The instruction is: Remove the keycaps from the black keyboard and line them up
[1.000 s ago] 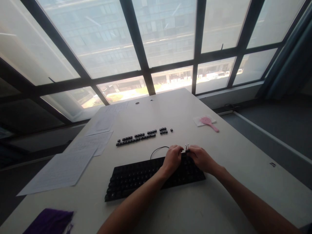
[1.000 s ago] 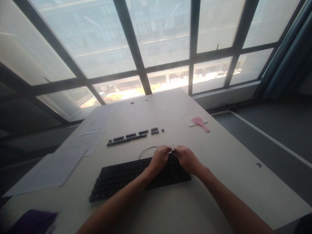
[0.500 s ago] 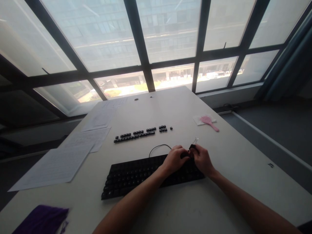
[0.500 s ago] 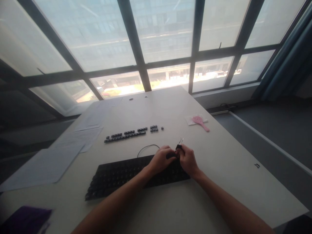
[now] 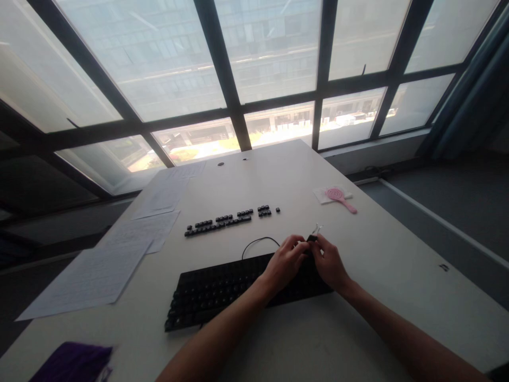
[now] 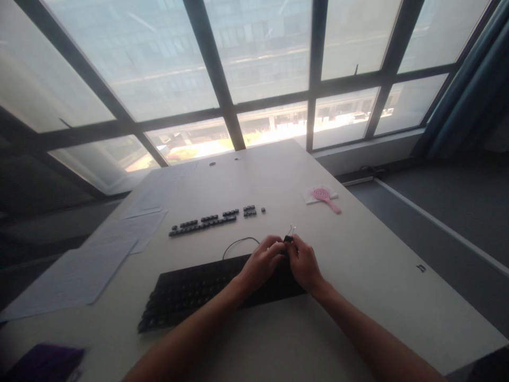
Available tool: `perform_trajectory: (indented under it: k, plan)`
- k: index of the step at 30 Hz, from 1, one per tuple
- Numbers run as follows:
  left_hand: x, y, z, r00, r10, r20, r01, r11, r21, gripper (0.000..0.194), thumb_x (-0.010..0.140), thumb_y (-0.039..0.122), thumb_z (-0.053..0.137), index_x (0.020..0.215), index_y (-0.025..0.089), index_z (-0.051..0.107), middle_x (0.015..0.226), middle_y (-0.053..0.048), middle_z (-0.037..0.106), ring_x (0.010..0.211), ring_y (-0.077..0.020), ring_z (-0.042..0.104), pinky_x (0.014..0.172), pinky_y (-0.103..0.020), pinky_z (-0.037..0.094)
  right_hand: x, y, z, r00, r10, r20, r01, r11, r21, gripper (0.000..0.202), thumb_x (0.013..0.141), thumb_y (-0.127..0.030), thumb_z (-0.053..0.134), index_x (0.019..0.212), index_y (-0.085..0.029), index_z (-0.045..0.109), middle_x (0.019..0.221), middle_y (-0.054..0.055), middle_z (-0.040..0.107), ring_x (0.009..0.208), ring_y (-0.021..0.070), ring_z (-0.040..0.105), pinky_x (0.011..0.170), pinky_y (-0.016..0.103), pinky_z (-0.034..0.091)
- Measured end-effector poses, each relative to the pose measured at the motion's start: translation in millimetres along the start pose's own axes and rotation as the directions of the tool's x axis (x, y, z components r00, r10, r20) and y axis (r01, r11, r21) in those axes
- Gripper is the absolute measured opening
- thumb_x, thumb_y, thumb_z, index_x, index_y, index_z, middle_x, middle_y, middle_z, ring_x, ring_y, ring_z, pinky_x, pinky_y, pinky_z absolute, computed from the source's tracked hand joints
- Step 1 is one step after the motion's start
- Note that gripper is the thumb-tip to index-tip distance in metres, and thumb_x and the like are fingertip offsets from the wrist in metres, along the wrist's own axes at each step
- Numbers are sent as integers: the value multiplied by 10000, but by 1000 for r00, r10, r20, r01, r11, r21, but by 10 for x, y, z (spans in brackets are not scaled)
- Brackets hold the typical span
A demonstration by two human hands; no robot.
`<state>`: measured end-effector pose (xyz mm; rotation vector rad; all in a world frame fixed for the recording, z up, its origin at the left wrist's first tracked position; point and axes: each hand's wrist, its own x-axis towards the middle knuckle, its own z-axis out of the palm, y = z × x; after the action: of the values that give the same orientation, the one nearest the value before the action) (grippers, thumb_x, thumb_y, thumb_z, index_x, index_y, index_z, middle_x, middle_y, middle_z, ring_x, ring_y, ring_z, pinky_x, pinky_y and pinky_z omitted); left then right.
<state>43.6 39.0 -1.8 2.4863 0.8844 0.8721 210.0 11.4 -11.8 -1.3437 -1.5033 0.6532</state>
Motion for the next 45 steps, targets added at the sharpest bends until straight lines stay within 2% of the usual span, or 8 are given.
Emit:
perform_trajectory:
  k: [7,13,18,23,32,37,40,45]
  plan:
    - [-8,0,12,990,138,-28,-130,971,202,258,965,139,493,1189,207,603,1118,-93,590,1011,-201,560,898,-355,539,10,-43,-27,997,69,-30,-67,996,54,248,949,-363,481,807,-195,593,739,25,662,699,192,595,648,276,424]
    - [125,-19,-131,992,-3,-125,-1,999,-32,116,899,199,639,1009,213,671,1060,-70,608,961,-194,593,853,-344,538,4,-95,-37,986,144,-86,-128,977,172,249,954,-388,491,838,-201,608,819,54,719,759,212,654,697,290,463]
    - [676,-582,-334,970,-177,-166,194,976,95,67,833,190,713,894,203,688,910,-35,678,853,-190,580,832,-343,486,33,-19,-36,984,160,-77,-142,971,193,273,957,-389,483,827,-199,629,836,62,728,769,218,659,731,308,471]
    - [1099,-1148,-335,958,-276,-80,286,891,353,260,829,221,720,1086,231,689,987,-45,729,1012,-250,569,939,-410,399,16,43,-21,990,134,-41,-126,979,164,286,953,-377,484,812,-193,650,844,64,727,773,218,652,738,314,459]
    - [1093,-1351,-259,936,-350,-28,330,848,414,291,829,265,706,1117,233,680,1042,-60,725,1053,-274,551,947,-434,361,83,19,-146,990,132,-54,-121,977,174,293,960,-377,478,836,-187,664,834,66,717,771,213,643,728,304,457]
    - [1060,-1125,-348,936,-345,-73,343,841,418,365,810,301,731,1162,235,659,1137,-79,680,1112,-292,527,943,-429,383,148,93,-238,998,69,-7,-67,989,132,233,945,-335,496,817,-188,623,785,42,677,747,198,605,706,295,435]
    - [898,-731,-314,951,-290,-109,310,872,380,271,878,264,642,1146,229,657,1123,-73,674,1086,-267,540,939,-408,400,165,107,-277,995,31,98,-39,996,83,201,927,-287,504,779,-188,597,735,19,632,701,179,553,654,279,402]
    - [452,-97,-17,971,-239,-5,232,938,256,251,892,94,506,1019,231,673,995,-43,703,967,-218,581,890,-365,414,174,61,-312,962,-100,255,84,994,70,181,908,-214,477,747,-191,559,740,3,604,693,158,507,663,267,391]
